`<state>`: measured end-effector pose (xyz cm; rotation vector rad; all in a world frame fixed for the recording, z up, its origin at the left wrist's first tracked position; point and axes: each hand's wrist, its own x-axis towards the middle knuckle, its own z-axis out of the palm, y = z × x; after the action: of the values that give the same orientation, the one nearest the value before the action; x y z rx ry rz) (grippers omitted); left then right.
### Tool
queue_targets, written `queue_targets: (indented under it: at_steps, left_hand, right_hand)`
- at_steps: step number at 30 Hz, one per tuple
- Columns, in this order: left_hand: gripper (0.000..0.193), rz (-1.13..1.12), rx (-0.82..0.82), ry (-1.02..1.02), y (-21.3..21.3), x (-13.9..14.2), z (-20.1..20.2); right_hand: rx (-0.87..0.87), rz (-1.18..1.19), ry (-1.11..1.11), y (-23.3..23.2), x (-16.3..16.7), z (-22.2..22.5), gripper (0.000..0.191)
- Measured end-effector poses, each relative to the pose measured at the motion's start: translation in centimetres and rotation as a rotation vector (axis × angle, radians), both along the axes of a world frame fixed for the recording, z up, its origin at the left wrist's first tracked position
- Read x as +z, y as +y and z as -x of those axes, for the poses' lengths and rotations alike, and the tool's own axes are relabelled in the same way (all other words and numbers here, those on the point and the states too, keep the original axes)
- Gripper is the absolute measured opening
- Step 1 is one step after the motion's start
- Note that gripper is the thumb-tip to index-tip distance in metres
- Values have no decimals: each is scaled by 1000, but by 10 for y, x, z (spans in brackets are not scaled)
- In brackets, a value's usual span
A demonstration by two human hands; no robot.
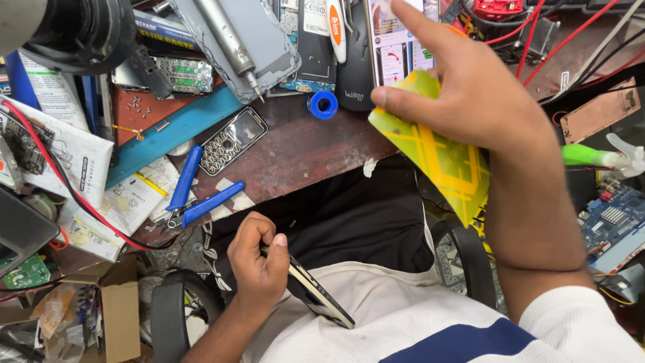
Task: The person disassembles a smartphone by removing screws, prying open the casing, and detaching internal components. They use a heat gun, prying tool, and pliers to separate the back cover and disconnect the battery connector.
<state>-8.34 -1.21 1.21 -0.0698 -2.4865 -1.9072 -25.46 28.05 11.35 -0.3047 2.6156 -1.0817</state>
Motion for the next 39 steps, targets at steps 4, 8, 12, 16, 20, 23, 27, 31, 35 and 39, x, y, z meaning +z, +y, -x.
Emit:
queue_targets:
  at_steps: [4, 8, 12, 16, 20, 23, 27, 31, 35, 39]
  left_hand:
    - [18, -5, 12, 13, -5, 6, 0]
    - [18, 14, 32, 26, -7, 11, -2]
    - [19, 1, 7, 34, -8, 16, -11]
    - [20, -1, -14, 56, -8, 23, -24]
    - [20, 5, -4, 86, -11, 32, -33]
    - [21, 9, 7, 98, -17, 35, -35]
    - [20, 11, 16, 84, -19, 35, -35]
    - [20, 14, -2, 99, -18, 34, -35]
    - [21, 13, 13, 97, -20, 36, -35]
    - [20, 15, 4, 104, -19, 38, -39]
  right_hand:
    - [-152, 351, -120, 2, 10, -27, 86]
    - [-181, 9, -156, -18, -1, -76, 83]
    - [-166, 123, -38, -37, -2, -94, 74]
    - [-134, -22, 201, -23, 16, -55, 78]
    - [-17, -136, 111, -10, 13, -14, 66]
    - [-78, -38, -108, -9, 10, -7, 71]
    - [-56, -2, -26, -18, 17, -10, 68]
    - [-140, 57, -150, -24, 29, -17, 70]
    - [-139, 114, -129, -28, 37, -21, 66]
    - [-98, -66, -59, -33, 35, -18, 66]
